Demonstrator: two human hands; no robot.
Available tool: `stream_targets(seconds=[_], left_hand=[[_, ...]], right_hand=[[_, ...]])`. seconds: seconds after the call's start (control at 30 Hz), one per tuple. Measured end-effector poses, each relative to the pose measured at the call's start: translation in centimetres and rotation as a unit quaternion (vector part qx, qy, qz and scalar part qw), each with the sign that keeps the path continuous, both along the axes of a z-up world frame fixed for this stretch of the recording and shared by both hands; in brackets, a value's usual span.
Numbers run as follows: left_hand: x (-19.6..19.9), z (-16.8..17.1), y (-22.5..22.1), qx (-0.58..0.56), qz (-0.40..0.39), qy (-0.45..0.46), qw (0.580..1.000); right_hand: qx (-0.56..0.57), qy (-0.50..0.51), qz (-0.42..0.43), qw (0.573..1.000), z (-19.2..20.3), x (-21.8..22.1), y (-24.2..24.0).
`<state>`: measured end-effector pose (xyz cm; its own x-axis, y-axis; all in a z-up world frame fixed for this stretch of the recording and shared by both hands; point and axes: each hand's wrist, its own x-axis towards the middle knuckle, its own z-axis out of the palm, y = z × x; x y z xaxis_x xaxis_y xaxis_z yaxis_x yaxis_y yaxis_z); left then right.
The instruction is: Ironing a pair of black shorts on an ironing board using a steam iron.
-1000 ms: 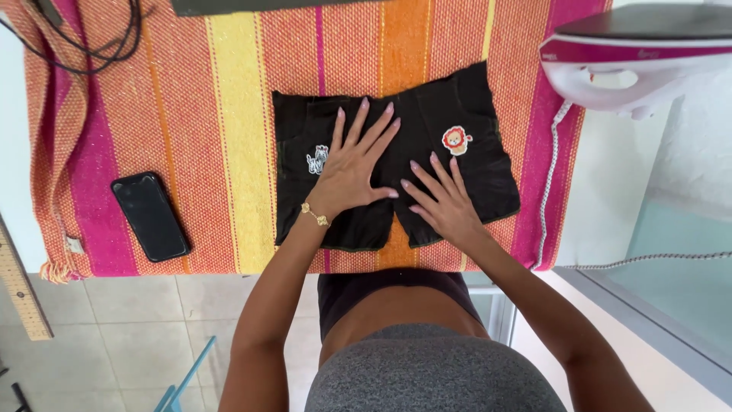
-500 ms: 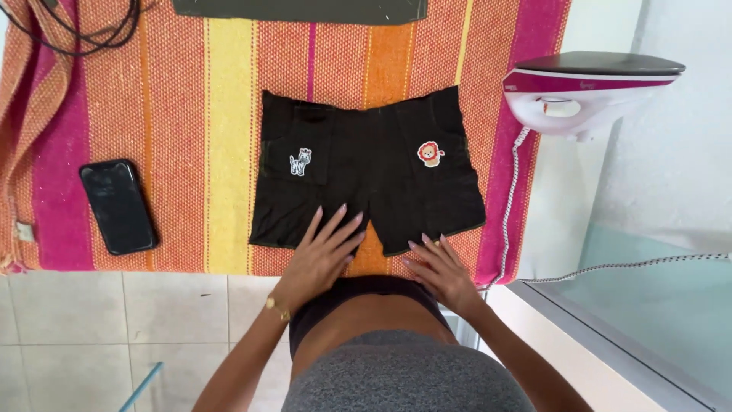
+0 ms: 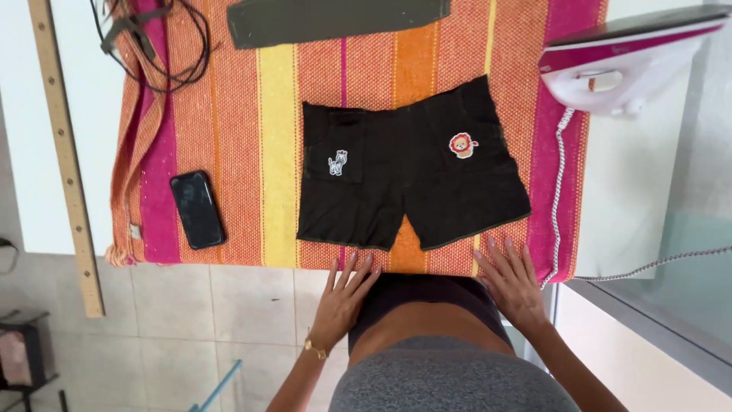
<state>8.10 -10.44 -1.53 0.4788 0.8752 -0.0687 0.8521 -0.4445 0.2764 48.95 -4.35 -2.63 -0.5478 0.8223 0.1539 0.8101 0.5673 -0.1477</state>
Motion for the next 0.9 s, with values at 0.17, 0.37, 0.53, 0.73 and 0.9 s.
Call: stream_targets(seconds=[0.17, 0.37, 0.53, 0.73, 0.9], left_hand=[[0.3, 0.8, -5.4, -0.063, 0.037, -0.039, 0.997], [1.7, -11.0, -19.2, -0.261, 0.142, -0.166, 0.940], [6.5, -17.5, -31.9, -0.359, 0.271, -0.424, 0.786], [8.2, -12.3, -32.3, -0.260, 0.208, -0.446, 0.831], [5.3, -5.5, -17.9, -0.175, 0.130, -0.452, 0.865]], right_hand=[[-0.075, 0.031, 0.007, 0.997, -0.5, 4.9, -4.7], [-0.222, 0.106, 0.034, 0.969, -2.8, 11.4, -15.2], [-0.263, 0.135, 0.099, 0.950, -7.7, 15.7, -24.9], [-0.334, 0.163, 0.139, 0.918, -8.0, 19.5, -28.2], [-0.380, 0.183, 0.146, 0.895, -6.6, 19.8, -26.5]])
